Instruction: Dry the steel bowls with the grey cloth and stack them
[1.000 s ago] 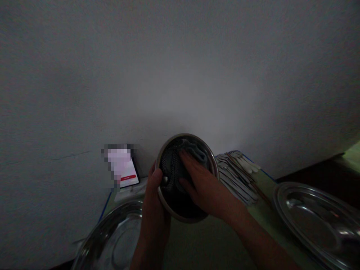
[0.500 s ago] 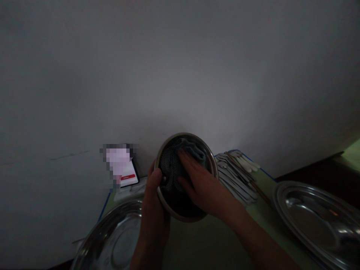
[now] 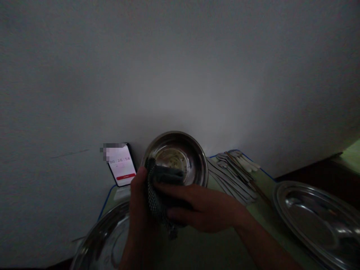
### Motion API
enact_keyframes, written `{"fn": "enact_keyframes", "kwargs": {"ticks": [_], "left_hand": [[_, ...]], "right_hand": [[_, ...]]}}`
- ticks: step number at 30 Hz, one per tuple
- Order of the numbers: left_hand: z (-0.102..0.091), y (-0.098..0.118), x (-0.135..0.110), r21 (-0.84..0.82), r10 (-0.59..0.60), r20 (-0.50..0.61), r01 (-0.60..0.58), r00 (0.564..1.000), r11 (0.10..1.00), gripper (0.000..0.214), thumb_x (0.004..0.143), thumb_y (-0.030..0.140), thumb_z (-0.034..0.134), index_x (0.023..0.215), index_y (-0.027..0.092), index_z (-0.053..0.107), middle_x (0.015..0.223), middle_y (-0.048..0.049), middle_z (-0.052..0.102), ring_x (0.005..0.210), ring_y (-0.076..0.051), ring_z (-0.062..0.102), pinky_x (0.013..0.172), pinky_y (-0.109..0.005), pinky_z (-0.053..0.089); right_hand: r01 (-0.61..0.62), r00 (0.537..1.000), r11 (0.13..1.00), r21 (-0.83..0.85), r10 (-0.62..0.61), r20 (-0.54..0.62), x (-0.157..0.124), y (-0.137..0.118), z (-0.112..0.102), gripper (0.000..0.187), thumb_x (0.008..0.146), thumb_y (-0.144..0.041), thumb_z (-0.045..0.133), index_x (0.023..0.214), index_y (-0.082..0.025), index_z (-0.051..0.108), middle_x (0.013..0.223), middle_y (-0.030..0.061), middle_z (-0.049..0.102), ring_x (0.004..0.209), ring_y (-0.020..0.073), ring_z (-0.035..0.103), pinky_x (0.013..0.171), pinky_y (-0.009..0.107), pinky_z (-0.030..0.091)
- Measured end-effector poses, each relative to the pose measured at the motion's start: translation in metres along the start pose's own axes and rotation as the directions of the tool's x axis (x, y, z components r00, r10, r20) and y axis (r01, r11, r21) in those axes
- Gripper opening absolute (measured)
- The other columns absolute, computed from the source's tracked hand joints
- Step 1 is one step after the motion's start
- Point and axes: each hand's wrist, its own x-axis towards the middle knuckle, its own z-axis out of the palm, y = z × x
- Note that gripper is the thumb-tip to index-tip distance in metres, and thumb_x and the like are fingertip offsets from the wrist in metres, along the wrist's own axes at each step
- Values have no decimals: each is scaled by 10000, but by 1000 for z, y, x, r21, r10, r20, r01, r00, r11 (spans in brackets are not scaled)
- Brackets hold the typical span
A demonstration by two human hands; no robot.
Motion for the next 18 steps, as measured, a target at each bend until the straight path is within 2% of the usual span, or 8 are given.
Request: {"fn": "enact_keyframes", "kwargs": {"ticks": [3,7,9,13,18], "left_hand": [[-1,2,-1,6,8,-27,-8,1000,1000,246,667,423,703,759,196,722,622,18,703,751,-219,719,724,-302,580],[-1,1,1,34,27,-7,-26,1000,999,263,663,433,709,776,196,722,592,22,674,718,-205,705,686,-278,569],[0,1,1,77,72,10,-73,997,994,263,655,440,711,740,192,715,576,25,659,668,-182,683,668,-258,561],[3,0,-2,170,181,10,-180,983,969,237,710,408,671,618,189,664,543,32,629,593,-137,636,663,-225,545],[2,-2,-2,43,93,68,-97,993,994,263,768,449,613,750,203,704,606,7,668,705,-195,681,700,-291,557]], "right_hand": [[-42,998,999,-23,43,50,-3,1,-3,609,926,-322,532,1478,-162,328,1446,133,490,1299,232,505,1092,393,398],[-61,998,998,-25,62,33,-6,4,-8,669,854,-354,649,1452,-207,387,1441,96,505,1304,221,497,1091,359,387],[-81,997,996,-36,82,15,-6,5,-11,679,799,-363,713,1410,-219,455,1415,81,538,1285,219,512,1082,346,389],[-145,989,983,-115,146,1,-8,6,-17,575,757,-304,748,1296,-209,571,1302,73,622,1201,225,560,1038,355,409],[-214,977,962,-173,208,-52,-16,6,-26,405,763,-221,698,1163,-206,632,1155,55,679,1073,207,608,939,333,450]]}}
